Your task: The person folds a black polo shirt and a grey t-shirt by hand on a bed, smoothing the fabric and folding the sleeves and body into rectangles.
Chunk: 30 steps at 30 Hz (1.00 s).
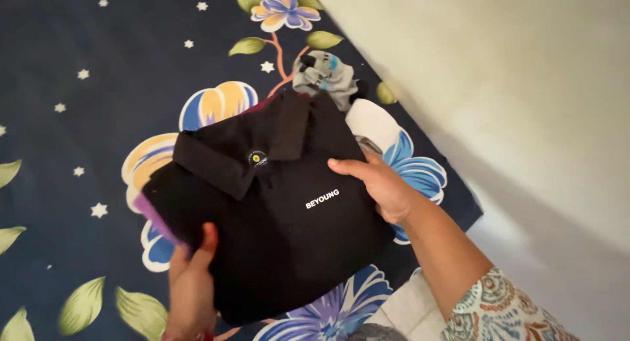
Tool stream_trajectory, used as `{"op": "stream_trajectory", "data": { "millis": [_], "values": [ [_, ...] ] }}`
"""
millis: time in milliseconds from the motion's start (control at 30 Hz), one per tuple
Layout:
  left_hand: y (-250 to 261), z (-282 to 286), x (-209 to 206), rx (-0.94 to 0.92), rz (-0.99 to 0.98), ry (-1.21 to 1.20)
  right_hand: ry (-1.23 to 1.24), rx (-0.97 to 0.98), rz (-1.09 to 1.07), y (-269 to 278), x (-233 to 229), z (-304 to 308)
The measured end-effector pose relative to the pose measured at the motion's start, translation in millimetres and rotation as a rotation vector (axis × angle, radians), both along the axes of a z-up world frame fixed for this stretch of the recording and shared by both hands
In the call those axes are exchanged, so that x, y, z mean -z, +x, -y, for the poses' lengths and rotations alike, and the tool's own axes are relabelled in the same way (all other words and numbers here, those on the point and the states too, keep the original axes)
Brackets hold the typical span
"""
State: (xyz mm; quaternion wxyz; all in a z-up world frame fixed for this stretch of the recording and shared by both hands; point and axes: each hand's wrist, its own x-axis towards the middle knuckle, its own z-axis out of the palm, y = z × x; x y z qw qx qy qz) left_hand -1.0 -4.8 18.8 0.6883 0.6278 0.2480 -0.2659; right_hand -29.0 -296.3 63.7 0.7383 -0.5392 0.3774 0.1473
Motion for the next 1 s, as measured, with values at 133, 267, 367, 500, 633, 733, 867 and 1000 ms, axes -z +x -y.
{"op": "stream_trajectory", "data": {
  "millis": [133,267,367,500,633,733,867,1000],
  "values": [
    [2,7,-37,-0.242,-0.092,-0.176,0.102,0.086,0.171,4,-31,18],
    [8,16,-22,-0.218,-0.134,-0.19,0.022,0.064,0.016,12,-32,36],
    [2,30,15,-0.162,0.071,0.023,-0.114,0.014,-0.142,18,-7,28],
    [-2,22,21,-0.191,0.038,-0.135,-0.186,-0.002,-0.178,16,4,29],
    [-8,10,5,-0.121,-0.07,-0.204,-0.183,-0.045,-0.191,6,-6,26],
    [-17,2,-1,0.07,-0.121,-0.091,-0.294,-0.151,-0.205,-3,-11,23],
    [-25,3,-9,0.235,-0.117,0.139,-0.645,-0.291,-0.127,-10,-6,12],
    [-28,1,-15,0.119,-0.055,0.063,-0.988,-0.416,-0.219,-6,-5,4]
  ]
}}
